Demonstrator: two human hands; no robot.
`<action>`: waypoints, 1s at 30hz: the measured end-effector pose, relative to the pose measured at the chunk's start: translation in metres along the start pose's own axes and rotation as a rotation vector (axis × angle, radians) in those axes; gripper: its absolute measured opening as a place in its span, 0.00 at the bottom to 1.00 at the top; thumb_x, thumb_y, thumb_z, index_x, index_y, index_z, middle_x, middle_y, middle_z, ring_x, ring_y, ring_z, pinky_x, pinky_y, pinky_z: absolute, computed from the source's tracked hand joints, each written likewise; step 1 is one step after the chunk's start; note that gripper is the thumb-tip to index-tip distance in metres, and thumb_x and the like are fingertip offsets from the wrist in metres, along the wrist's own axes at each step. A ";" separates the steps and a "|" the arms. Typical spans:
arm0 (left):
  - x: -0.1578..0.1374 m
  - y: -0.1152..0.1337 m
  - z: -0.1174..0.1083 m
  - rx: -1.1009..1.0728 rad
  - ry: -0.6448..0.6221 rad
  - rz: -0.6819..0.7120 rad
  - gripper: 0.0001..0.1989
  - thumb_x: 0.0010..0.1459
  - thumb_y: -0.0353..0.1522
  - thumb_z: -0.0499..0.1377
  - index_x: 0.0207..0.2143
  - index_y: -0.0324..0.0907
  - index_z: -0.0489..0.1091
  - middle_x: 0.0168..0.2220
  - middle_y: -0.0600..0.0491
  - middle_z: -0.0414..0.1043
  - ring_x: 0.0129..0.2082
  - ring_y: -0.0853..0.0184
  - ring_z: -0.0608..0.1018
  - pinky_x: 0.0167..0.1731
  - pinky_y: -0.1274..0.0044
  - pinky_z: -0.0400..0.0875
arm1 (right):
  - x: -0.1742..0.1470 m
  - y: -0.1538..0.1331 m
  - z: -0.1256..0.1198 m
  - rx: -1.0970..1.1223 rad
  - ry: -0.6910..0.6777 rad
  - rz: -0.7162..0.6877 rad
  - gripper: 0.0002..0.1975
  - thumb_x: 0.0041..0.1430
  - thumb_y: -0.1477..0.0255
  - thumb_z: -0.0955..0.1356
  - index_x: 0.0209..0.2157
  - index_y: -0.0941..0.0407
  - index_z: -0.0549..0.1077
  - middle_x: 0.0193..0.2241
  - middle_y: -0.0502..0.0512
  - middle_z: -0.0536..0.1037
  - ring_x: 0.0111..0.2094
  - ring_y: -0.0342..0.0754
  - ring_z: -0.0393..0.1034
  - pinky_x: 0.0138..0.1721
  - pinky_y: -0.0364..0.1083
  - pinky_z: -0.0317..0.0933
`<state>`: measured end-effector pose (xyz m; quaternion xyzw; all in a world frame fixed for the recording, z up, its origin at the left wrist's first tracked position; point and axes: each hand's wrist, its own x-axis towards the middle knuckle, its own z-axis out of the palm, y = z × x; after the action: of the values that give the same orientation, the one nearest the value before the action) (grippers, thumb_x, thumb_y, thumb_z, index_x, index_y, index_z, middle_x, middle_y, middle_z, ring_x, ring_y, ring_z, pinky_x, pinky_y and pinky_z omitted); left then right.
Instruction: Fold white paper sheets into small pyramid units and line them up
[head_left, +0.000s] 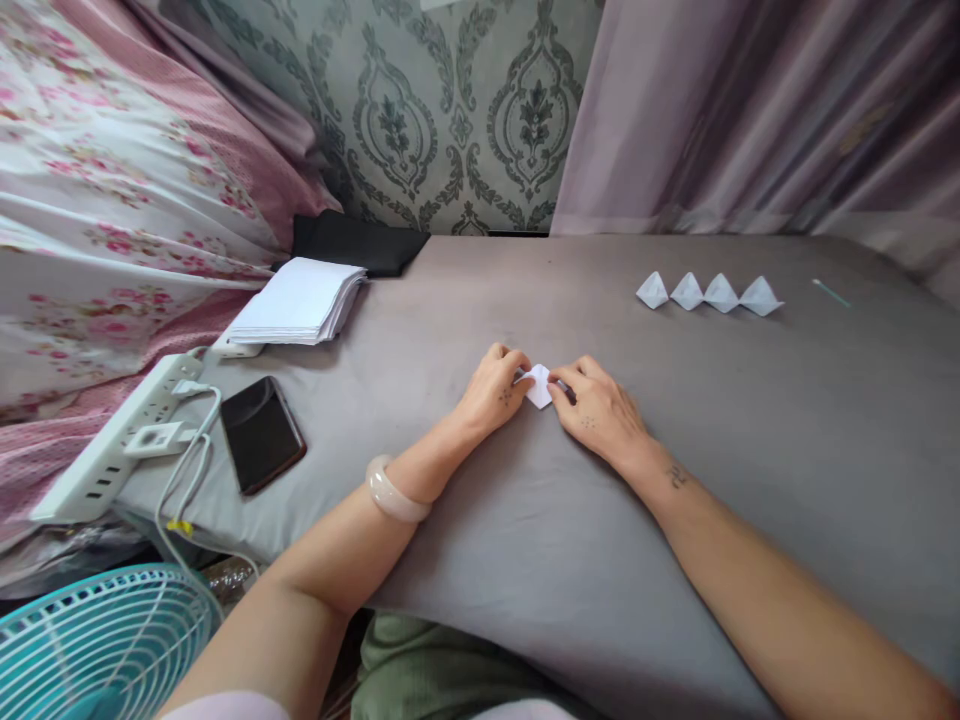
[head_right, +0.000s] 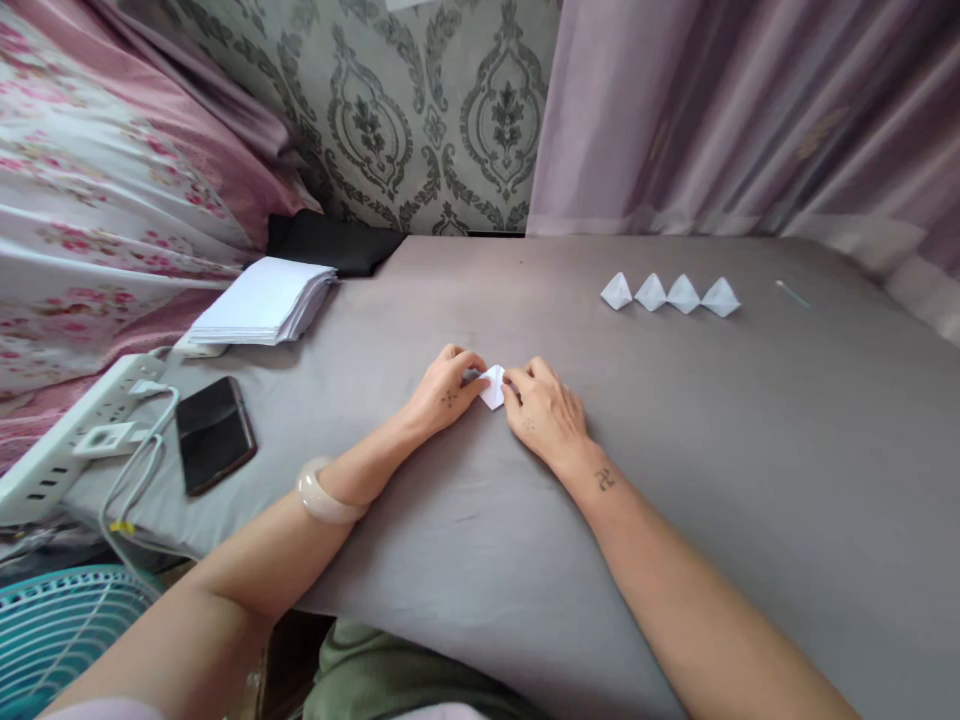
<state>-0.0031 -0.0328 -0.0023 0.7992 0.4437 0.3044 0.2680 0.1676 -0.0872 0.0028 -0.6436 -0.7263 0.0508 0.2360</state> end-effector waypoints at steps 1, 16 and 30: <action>0.000 -0.001 -0.002 -0.003 -0.050 0.048 0.07 0.56 0.28 0.57 0.36 0.41 0.74 0.38 0.49 0.69 0.31 0.69 0.71 0.38 0.76 0.65 | -0.001 0.001 0.001 -0.014 0.014 -0.018 0.12 0.62 0.66 0.63 0.39 0.52 0.77 0.41 0.58 0.73 0.33 0.48 0.69 0.29 0.46 0.57; 0.000 -0.004 -0.026 -0.022 -0.299 0.232 0.08 0.59 0.34 0.59 0.36 0.40 0.76 0.38 0.47 0.71 0.34 0.67 0.74 0.38 0.77 0.66 | -0.003 0.012 0.001 0.198 -0.032 -0.243 0.13 0.56 0.76 0.63 0.41 0.57 0.76 0.41 0.59 0.75 0.42 0.51 0.71 0.45 0.49 0.65; -0.006 0.000 -0.025 0.251 -0.309 0.269 0.14 0.66 0.31 0.48 0.35 0.36 0.73 0.39 0.45 0.71 0.37 0.66 0.76 0.40 0.75 0.70 | -0.008 0.005 -0.004 0.074 -0.056 -0.188 0.11 0.64 0.72 0.62 0.39 0.58 0.76 0.42 0.60 0.76 0.44 0.54 0.71 0.44 0.51 0.66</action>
<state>-0.0240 -0.0337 0.0131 0.9152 0.3213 0.1540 0.1884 0.1743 -0.0948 0.0025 -0.5618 -0.7874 0.0732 0.2432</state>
